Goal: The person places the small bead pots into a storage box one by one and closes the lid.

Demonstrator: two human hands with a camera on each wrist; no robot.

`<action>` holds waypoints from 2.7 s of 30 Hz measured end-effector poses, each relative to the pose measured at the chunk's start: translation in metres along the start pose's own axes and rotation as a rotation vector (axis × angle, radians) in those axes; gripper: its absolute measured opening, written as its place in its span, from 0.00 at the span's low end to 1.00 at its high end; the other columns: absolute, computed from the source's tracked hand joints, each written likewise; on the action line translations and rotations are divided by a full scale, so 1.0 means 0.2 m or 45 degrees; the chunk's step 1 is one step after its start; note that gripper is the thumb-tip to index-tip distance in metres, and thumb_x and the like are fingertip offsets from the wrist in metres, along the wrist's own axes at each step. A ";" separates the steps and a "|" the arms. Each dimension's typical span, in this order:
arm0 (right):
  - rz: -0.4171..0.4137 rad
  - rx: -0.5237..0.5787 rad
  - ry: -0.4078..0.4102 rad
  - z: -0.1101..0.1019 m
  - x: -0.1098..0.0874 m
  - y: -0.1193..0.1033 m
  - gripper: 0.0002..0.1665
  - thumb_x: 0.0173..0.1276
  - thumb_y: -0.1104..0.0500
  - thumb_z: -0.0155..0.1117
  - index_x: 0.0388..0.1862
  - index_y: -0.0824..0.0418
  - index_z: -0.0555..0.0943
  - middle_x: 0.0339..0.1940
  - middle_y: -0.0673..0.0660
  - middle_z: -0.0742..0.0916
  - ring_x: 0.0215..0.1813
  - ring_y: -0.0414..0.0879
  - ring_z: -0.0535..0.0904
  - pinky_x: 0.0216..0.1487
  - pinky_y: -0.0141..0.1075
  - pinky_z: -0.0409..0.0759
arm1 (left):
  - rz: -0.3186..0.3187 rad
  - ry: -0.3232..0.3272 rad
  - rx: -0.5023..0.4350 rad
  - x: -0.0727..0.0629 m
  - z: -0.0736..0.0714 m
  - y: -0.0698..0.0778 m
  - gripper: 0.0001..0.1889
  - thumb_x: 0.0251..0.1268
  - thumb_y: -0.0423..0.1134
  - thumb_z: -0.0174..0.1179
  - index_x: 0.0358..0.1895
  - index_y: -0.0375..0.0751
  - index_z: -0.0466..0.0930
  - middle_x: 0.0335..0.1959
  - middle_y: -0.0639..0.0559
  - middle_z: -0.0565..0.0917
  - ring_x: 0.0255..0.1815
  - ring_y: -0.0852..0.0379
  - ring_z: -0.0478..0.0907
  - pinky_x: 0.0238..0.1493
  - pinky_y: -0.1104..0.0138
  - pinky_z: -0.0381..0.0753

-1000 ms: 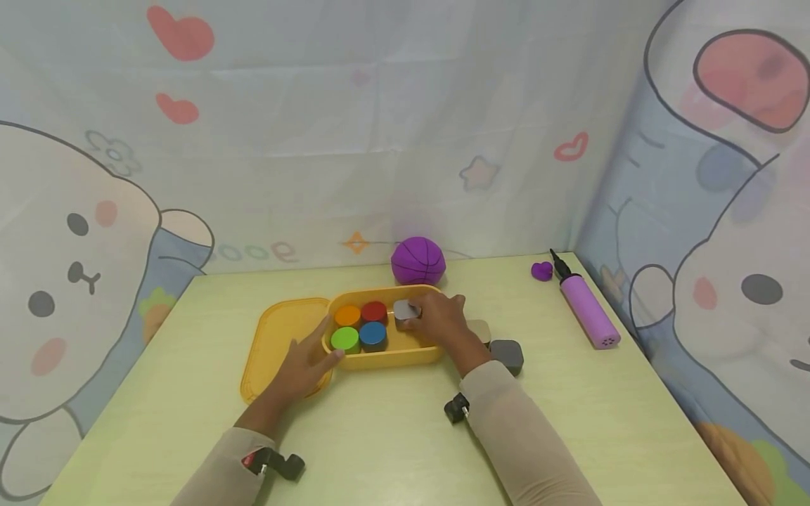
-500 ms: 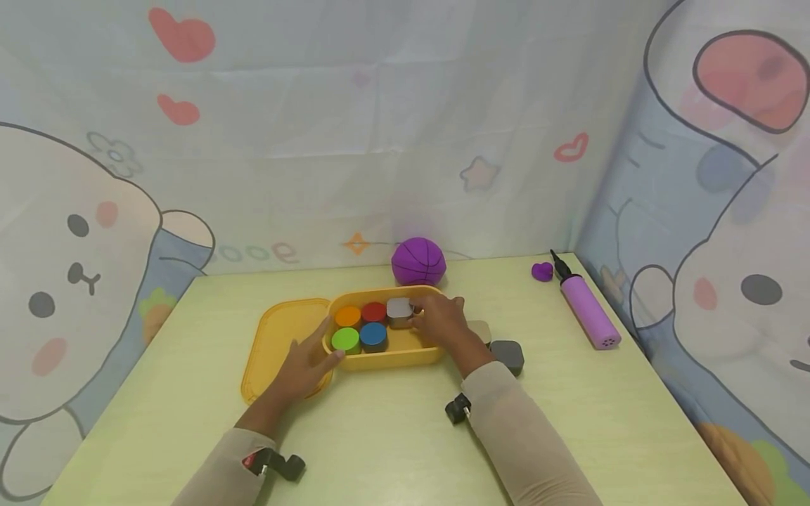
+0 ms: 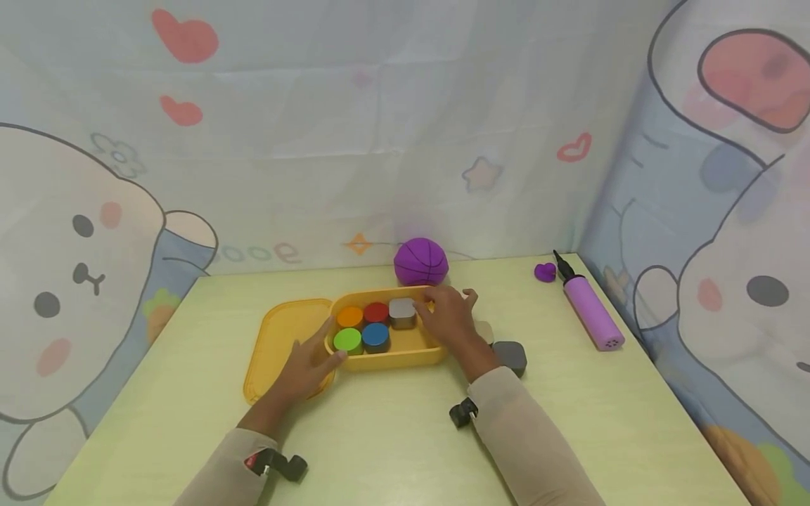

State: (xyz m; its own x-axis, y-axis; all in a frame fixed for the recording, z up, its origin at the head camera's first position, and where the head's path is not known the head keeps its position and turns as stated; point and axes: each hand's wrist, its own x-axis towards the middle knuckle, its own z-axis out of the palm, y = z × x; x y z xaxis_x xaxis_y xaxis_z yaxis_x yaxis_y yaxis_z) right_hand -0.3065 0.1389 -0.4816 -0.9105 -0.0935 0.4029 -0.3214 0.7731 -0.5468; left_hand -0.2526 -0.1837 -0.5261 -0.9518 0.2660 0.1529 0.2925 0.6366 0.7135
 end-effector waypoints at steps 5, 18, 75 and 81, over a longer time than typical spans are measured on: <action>0.006 0.039 0.067 -0.07 -0.01 0.01 0.18 0.79 0.52 0.72 0.59 0.60 0.90 0.49 0.59 0.94 0.57 0.58 0.87 0.73 0.72 0.57 | 0.003 0.003 0.009 0.01 0.00 0.00 0.45 0.81 0.61 0.60 0.92 0.55 0.50 0.89 0.48 0.62 0.91 0.39 0.57 0.85 0.24 0.28; 0.126 0.080 0.019 -0.24 -0.11 0.09 0.23 0.80 0.50 0.69 0.65 0.62 0.86 0.71 0.66 0.84 0.76 0.66 0.76 0.72 0.71 0.54 | -0.001 -0.002 0.017 0.00 -0.01 -0.01 0.46 0.80 0.61 0.61 0.92 0.55 0.50 0.89 0.47 0.63 0.91 0.40 0.58 0.85 0.25 0.28; -0.018 0.763 -0.597 -0.59 -0.49 0.86 0.36 0.71 0.66 0.76 0.76 0.71 0.77 0.72 0.45 0.87 0.70 0.23 0.77 0.68 0.18 0.73 | -0.016 -0.012 0.055 0.01 0.00 -0.01 0.45 0.81 0.61 0.59 0.92 0.54 0.49 0.89 0.47 0.63 0.91 0.40 0.59 0.85 0.24 0.30; 0.003 0.763 -0.614 -0.59 -0.49 0.85 0.39 0.67 0.66 0.79 0.76 0.70 0.77 0.73 0.47 0.86 0.70 0.22 0.77 0.69 0.18 0.72 | -0.004 -0.008 0.036 0.01 0.00 -0.01 0.45 0.81 0.61 0.60 0.92 0.54 0.49 0.89 0.47 0.63 0.91 0.40 0.58 0.85 0.24 0.29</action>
State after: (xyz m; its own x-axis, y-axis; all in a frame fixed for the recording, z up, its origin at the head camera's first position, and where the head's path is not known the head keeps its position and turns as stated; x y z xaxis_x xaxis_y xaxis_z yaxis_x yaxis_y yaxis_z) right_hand -0.2405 0.3540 -0.5278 -0.8797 -0.4622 0.1118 -0.2804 0.3143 -0.9070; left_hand -0.2547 -0.1839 -0.5268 -0.9522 0.2684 0.1462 0.2920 0.6576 0.6944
